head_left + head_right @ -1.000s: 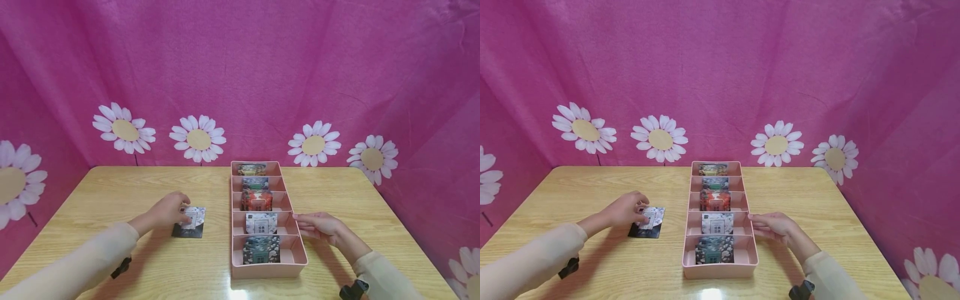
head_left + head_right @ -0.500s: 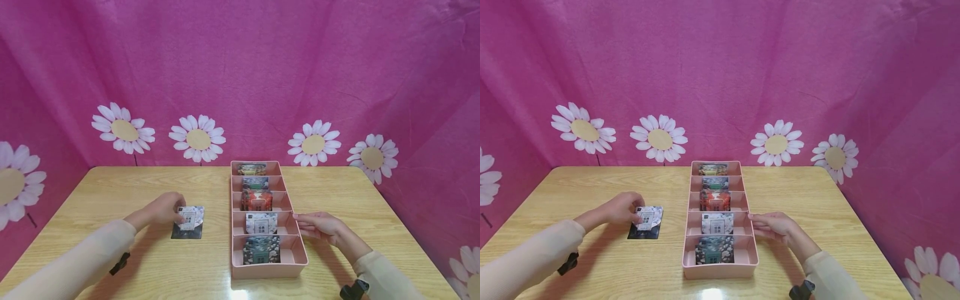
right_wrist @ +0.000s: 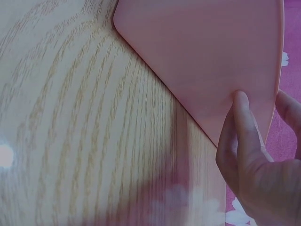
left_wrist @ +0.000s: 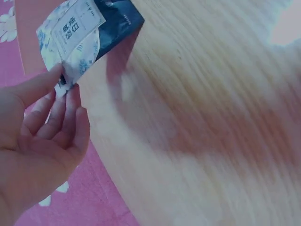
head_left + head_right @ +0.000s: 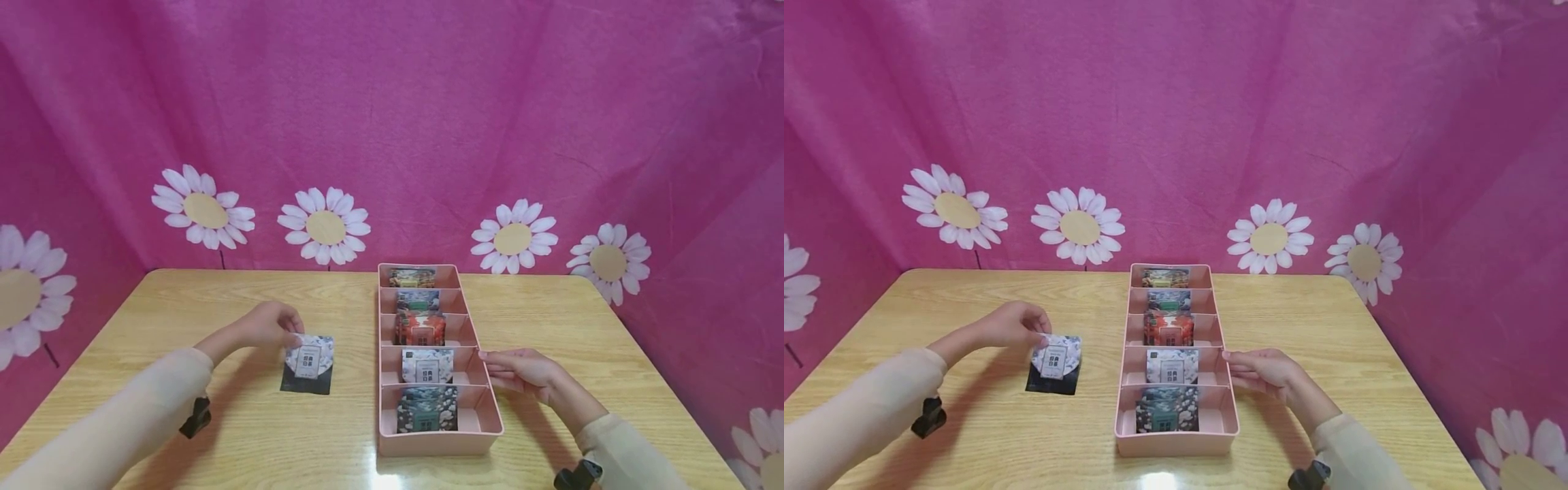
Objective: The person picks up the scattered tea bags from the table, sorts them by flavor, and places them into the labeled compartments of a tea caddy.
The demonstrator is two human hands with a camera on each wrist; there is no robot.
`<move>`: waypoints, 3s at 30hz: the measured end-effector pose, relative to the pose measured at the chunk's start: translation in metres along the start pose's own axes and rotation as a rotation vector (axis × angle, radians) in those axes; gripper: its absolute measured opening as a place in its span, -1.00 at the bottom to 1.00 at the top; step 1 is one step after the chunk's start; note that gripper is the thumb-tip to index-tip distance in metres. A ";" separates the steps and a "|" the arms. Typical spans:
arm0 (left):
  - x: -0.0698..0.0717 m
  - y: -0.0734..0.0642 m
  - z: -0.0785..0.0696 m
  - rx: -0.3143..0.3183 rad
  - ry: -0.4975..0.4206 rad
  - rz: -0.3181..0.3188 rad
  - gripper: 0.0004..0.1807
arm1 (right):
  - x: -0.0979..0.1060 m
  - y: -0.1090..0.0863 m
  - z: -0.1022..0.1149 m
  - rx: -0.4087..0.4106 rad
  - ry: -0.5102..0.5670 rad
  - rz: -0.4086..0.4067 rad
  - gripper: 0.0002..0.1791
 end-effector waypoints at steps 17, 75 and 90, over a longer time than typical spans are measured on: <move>-0.006 -0.013 -0.027 0.008 -0.282 0.088 -0.84 | 0.001 0.000 0.000 -0.007 -0.011 0.001 -0.75; 0.021 0.025 -0.157 -0.185 -0.092 0.123 -0.94 | 0.001 0.004 0.001 -0.014 0.010 0.007 -0.80; -0.028 0.044 -0.176 -0.196 -0.014 0.144 -0.92 | 0.000 0.004 0.005 -0.024 -0.010 -0.008 -0.83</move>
Point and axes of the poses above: each hand's wrist, its own y-axis towards the middle knuckle, its own x-axis out of the back of the hand, z = x × y, the point moved 5 cm from there along y, towards the middle knuckle, and after that the axes turned 4 degrees about y, right-handed, at the moved point
